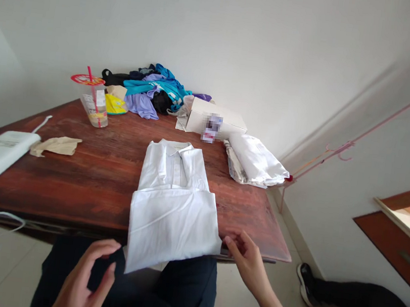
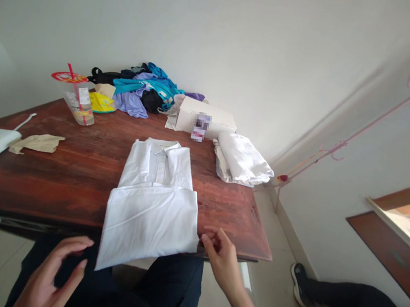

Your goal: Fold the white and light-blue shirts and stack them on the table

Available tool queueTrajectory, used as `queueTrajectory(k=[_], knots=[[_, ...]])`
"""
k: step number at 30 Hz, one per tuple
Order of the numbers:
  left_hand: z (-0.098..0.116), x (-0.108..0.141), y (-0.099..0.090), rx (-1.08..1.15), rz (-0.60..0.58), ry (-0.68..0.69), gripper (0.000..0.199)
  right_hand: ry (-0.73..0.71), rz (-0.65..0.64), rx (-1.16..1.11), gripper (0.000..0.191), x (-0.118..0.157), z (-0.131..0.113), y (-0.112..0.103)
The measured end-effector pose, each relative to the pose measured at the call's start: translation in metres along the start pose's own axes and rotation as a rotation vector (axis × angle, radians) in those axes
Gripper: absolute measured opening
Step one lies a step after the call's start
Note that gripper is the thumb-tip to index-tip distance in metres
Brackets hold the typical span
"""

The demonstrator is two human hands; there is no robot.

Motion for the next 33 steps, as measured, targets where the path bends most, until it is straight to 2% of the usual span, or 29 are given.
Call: queueTrajectory(k=[2,3,5,7,10,14,17,21,24,29,33], knots=[[0.002,0.019,0.012,0.226,-0.116,-0.324,0.042,0.175,-0.059,-0.112,0.05,0.014,0.006,0.005],[0.007,0.026,0.018,0.339,-0.173,-0.436,0.051,0.254,-0.098,-0.16,0.053,0.021,0.008,0.008],[0.02,0.032,0.027,0.52,-0.237,-0.549,0.066,0.359,-0.175,-0.252,0.057,0.03,0.007,0.016],[0.032,0.029,0.031,0.609,-0.263,-0.569,0.075,0.384,-0.212,-0.334,0.06,0.034,0.002,0.023],[0.038,0.019,0.03,0.623,-0.294,-0.605,0.082,0.401,-0.253,-0.44,0.058,0.033,-0.001,0.029],[0.034,0.009,0.026,0.562,-0.431,-0.666,0.073,0.46,-0.343,-0.515,0.055,0.028,0.006,0.035],[0.03,0.0,0.022,0.53,-0.462,-0.691,0.064,0.456,-0.257,-0.521,0.053,0.024,0.013,0.037],[0.023,-0.014,0.011,0.521,-0.4,-0.716,0.064,0.426,-0.071,-0.531,0.053,0.025,0.014,0.034],[0.022,-0.02,0.005,0.485,-0.432,-0.738,0.065,0.41,-0.076,-0.546,0.049,0.032,0.009,0.036],[0.028,-0.022,0.0,0.448,-0.475,-0.732,0.067,0.444,-0.213,-0.536,0.052,0.041,0.006,0.047],[0.028,-0.022,0.002,0.455,-0.463,-0.754,0.066,0.478,-0.024,-0.589,0.052,0.041,0.017,0.057]])
Point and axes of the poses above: each hand's wrist, its own x-axis away from the middle knuckle, its own y-axis out of the palm, z = x × y, the point moved 3 cm from there along -x, towards the middle knuckle, and after that the axes turned 13 degrees about -x, right-handed, at the moved point
